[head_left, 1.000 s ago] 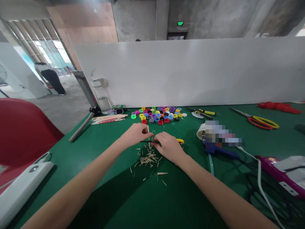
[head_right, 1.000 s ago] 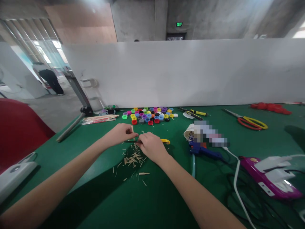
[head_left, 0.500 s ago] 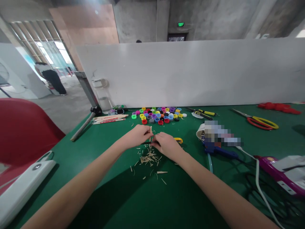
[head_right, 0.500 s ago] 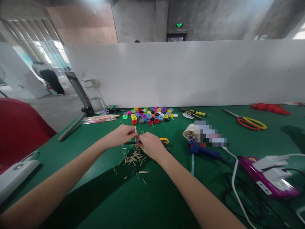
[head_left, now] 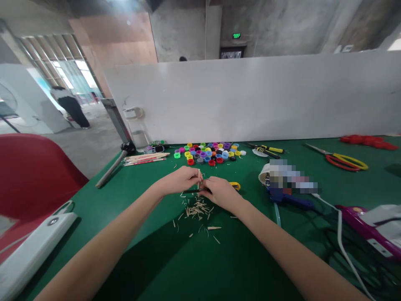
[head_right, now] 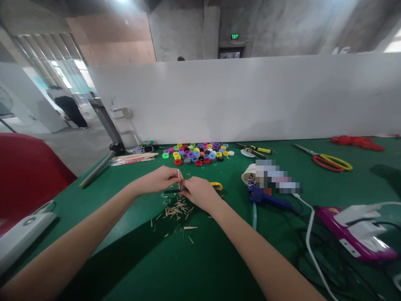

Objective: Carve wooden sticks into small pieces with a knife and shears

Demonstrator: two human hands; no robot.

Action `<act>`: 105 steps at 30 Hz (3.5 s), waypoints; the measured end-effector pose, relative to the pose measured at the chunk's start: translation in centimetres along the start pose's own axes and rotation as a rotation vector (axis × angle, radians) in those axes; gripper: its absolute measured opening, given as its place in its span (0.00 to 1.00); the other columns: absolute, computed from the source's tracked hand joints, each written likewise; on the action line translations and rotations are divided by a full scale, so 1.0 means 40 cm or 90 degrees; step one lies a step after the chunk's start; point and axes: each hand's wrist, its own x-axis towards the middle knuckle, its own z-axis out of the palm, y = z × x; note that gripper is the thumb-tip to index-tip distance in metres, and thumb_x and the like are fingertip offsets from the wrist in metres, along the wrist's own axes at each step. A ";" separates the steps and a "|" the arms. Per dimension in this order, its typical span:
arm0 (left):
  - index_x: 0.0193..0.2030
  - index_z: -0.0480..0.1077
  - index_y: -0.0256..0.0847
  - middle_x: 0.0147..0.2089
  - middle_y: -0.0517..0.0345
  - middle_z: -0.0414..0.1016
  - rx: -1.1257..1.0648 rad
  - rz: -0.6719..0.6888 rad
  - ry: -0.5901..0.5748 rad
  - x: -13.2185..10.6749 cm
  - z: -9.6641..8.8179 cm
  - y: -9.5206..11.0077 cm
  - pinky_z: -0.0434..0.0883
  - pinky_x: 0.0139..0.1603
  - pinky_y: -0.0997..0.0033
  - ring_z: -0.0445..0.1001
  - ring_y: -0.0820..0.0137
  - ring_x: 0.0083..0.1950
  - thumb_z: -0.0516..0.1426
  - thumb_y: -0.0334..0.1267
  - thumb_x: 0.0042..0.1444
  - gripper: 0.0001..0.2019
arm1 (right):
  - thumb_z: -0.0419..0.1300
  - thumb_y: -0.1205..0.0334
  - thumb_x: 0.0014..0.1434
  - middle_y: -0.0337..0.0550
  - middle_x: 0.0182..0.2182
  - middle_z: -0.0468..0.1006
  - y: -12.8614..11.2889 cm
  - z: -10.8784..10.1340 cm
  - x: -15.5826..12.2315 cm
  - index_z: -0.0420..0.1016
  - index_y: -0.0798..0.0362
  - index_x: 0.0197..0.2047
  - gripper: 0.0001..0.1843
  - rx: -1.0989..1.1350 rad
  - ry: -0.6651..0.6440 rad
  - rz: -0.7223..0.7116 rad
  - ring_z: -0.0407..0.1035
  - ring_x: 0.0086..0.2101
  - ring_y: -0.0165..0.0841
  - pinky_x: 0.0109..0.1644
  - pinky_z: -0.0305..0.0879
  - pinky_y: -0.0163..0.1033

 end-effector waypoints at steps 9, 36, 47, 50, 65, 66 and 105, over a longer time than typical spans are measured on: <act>0.25 0.63 0.40 0.23 0.61 0.67 0.032 -0.060 0.069 0.008 0.015 0.005 0.56 0.25 0.72 0.62 0.75 0.25 0.52 0.44 0.55 0.12 | 0.59 0.57 0.59 0.42 0.28 0.72 -0.011 -0.001 -0.004 0.72 0.53 0.35 0.08 -0.059 -0.039 0.031 0.67 0.33 0.34 0.32 0.56 0.36; 0.36 0.59 0.42 0.26 0.63 0.71 -0.035 -0.079 0.070 0.001 0.016 -0.006 0.58 0.28 0.71 0.66 0.72 0.27 0.49 0.38 0.57 0.03 | 0.62 0.58 0.55 0.40 0.28 0.74 0.002 -0.015 0.003 0.73 0.52 0.34 0.07 0.040 0.036 0.094 0.67 0.32 0.31 0.32 0.55 0.34; 0.34 0.58 0.42 0.25 0.63 0.67 0.016 -0.046 0.079 -0.002 0.030 0.011 0.57 0.28 0.71 0.63 0.74 0.25 0.48 0.39 0.58 0.04 | 0.62 0.58 0.56 0.39 0.27 0.74 0.002 -0.009 -0.005 0.72 0.52 0.33 0.06 0.014 0.000 0.082 0.67 0.32 0.32 0.32 0.55 0.35; 0.33 0.57 0.42 0.25 0.62 0.67 0.046 -0.051 0.077 0.001 0.035 0.021 0.55 0.26 0.71 0.62 0.73 0.25 0.47 0.40 0.59 0.06 | 0.62 0.59 0.56 0.40 0.27 0.74 -0.003 -0.010 -0.006 0.73 0.52 0.33 0.05 -0.016 -0.038 0.067 0.67 0.33 0.32 0.33 0.55 0.35; 0.31 0.60 0.42 0.30 0.59 0.70 -0.001 -0.145 0.141 0.018 0.042 -0.044 0.62 0.29 0.71 0.68 0.70 0.30 0.51 0.48 0.55 0.11 | 0.55 0.67 0.59 0.41 0.31 0.73 -0.007 -0.031 -0.027 0.68 0.53 0.35 0.02 0.028 -0.052 -0.002 0.65 0.35 0.32 0.34 0.58 0.35; 0.31 0.60 0.42 0.29 0.59 0.70 -0.001 -0.148 0.140 0.018 0.041 -0.045 0.62 0.29 0.70 0.68 0.70 0.30 0.51 0.48 0.55 0.12 | 0.54 0.67 0.59 0.41 0.31 0.74 -0.007 -0.030 -0.027 0.68 0.53 0.35 0.03 0.024 -0.045 -0.005 0.65 0.36 0.32 0.35 0.58 0.36; 0.33 0.68 0.41 0.30 0.58 0.74 0.064 -0.089 0.020 -0.004 -0.003 -0.008 0.60 0.27 0.71 0.69 0.71 0.29 0.49 0.39 0.56 0.09 | 0.54 0.62 0.59 0.46 0.44 0.74 -0.005 -0.072 0.008 0.69 0.51 0.47 0.13 0.182 0.006 0.050 0.67 0.44 0.34 0.44 0.63 0.38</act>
